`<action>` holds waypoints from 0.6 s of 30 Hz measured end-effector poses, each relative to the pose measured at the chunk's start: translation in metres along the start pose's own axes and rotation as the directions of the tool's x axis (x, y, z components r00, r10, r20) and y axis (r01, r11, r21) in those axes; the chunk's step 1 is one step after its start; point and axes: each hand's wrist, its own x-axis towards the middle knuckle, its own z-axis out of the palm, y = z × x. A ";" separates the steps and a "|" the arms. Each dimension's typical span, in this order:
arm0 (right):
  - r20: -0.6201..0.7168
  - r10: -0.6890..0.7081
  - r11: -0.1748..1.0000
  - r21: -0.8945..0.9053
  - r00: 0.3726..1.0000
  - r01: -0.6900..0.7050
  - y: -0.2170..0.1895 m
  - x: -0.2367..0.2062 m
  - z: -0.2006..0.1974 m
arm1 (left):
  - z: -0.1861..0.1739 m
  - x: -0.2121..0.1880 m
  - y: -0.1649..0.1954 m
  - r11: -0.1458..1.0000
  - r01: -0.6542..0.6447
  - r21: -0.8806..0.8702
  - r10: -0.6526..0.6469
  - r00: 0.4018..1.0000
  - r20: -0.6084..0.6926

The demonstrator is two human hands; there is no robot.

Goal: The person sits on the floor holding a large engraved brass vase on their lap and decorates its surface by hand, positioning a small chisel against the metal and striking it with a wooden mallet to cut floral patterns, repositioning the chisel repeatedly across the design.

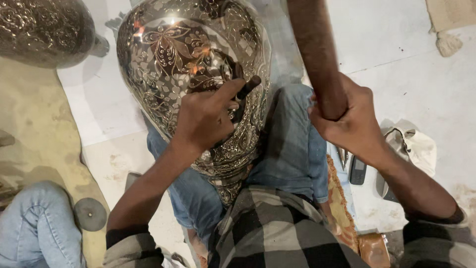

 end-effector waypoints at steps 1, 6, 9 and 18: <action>0.093 0.076 0.989 -0.132 0.993 -0.063 0.000 0.001 -0.001 | 0.001 -0.003 -0.002 1.000 -0.004 -0.003 0.004 1.000 -0.002; 0.115 0.286 0.915 -0.327 0.951 -0.235 0.005 0.006 -0.002 | 0.012 -0.006 -0.007 0.991 -0.004 0.132 0.012 0.998 -0.062; 0.071 0.250 0.948 -0.221 0.966 -0.229 0.008 0.006 0.002 | 0.016 -0.011 -0.007 0.987 0.015 0.159 0.001 0.995 -0.098; 0.147 0.088 0.992 -0.103 0.985 -0.073 0.004 0.010 -0.012 | 0.016 -0.013 -0.005 0.991 0.060 0.122 -0.044 0.991 -0.126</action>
